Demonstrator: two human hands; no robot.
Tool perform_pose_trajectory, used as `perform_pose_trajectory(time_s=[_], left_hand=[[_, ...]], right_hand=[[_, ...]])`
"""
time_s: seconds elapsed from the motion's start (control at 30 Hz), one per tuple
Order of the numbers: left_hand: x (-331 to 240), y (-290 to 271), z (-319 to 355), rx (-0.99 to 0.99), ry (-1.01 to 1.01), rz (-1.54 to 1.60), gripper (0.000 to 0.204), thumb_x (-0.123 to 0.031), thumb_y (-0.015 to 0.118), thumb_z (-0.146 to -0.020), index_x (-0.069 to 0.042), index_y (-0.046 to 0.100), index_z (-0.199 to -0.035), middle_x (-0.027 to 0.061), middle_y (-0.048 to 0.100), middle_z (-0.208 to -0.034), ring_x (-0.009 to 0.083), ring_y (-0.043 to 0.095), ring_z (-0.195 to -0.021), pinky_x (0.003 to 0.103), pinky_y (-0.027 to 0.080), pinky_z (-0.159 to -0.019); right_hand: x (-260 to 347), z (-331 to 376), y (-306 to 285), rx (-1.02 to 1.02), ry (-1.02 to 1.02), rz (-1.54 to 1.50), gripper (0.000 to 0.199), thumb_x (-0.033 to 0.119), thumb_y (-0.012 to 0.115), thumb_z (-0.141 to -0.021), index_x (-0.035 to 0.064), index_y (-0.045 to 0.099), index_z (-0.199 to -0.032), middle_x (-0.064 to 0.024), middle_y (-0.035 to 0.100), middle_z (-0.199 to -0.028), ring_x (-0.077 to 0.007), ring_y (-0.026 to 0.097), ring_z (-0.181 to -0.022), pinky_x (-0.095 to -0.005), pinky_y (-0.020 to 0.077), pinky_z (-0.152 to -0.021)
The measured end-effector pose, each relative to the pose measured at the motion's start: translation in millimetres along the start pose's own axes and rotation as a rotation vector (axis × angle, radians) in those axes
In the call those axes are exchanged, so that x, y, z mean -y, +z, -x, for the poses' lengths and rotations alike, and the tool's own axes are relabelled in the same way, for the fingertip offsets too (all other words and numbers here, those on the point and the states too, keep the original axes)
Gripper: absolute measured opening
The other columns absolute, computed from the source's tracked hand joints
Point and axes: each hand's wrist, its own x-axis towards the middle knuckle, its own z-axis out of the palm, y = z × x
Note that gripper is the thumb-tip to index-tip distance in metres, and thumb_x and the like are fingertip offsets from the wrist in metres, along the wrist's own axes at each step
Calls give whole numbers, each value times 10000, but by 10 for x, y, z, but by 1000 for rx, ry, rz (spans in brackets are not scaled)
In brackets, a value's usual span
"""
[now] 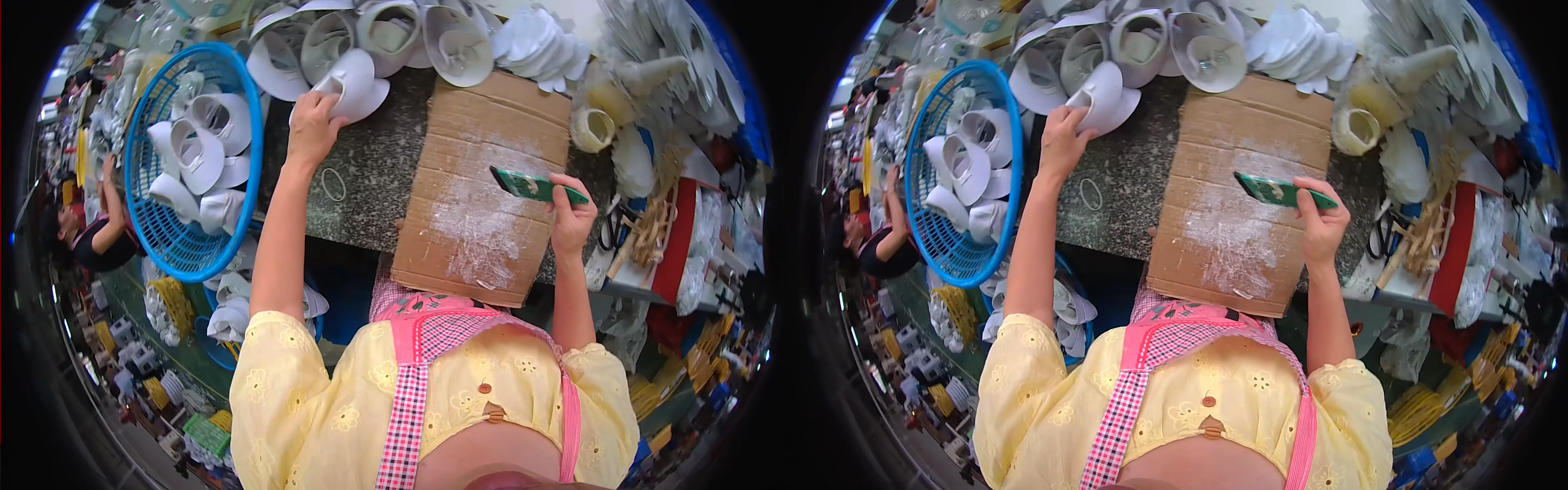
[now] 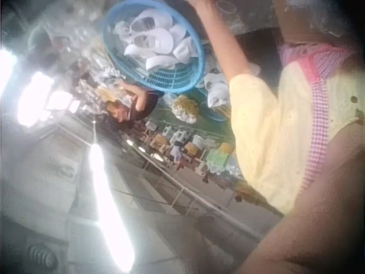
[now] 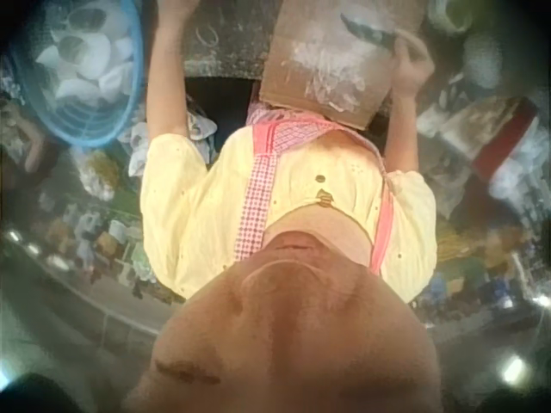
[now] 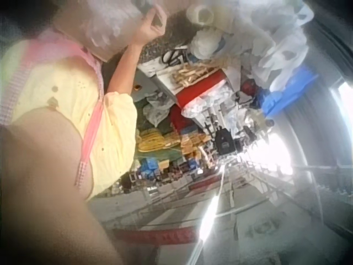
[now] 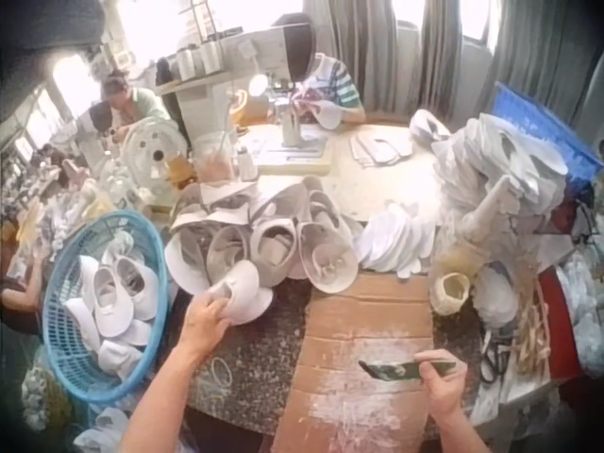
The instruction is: The person applies glue to shoe parts by dipping an applicator into a glue container and brushing adhesive onto each shoe part over a piece of cardboard.
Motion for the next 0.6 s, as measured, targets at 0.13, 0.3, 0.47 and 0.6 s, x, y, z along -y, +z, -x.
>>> perform_pose_trajectory(time_s=[0.13, 0.3, 0.47, 0.6], left_hand=[[254, 50, 253, 419, -194, -279, 231, -125, 584, -681, -69, 565, -905, 159, 590, -854, 326, 574, -784, 436, 448, -677], [191, 47, 192, 279, -308, 172, 332, -144, 618, -583, -82, 559, -903, 153, 605, -827, 325, 580, -813, 400, 451, -701], [174, -28, 307, 58, -301, -110, 278, -102, 582, -608, -120, 607, -885, 124, 567, -932, 295, 517, -929, 389, 425, -787], [142, 110, 410, 218, -331, -176, 330, -75, 549, -646, -131, 570, -971, 120, 556, -975, 308, 492, -975, 450, 381, -832]], right_hand=[[-144, 74, -12, -140, 83, 137, 119, 112, 568, -814, 32, 616, -889, -23, 594, -840, -94, 535, -720, -218, 430, -610], [-319, -1, -317, 6, 109, -56, 207, 146, 494, -869, -1, 546, -1006, -35, 580, -827, -58, 480, -595, -175, 349, -491], [-378, -323, 72, 207, 161, -32, 225, 114, 500, -853, 4, 535, -1046, -2, 540, -737, -32, 398, -538, -182, 312, -470], [-125, -529, 1295, 675, 145, 165, 475, 49, 486, -743, 23, 435, -1215, -36, 529, -806, -60, 426, -615, -190, 351, -550]])
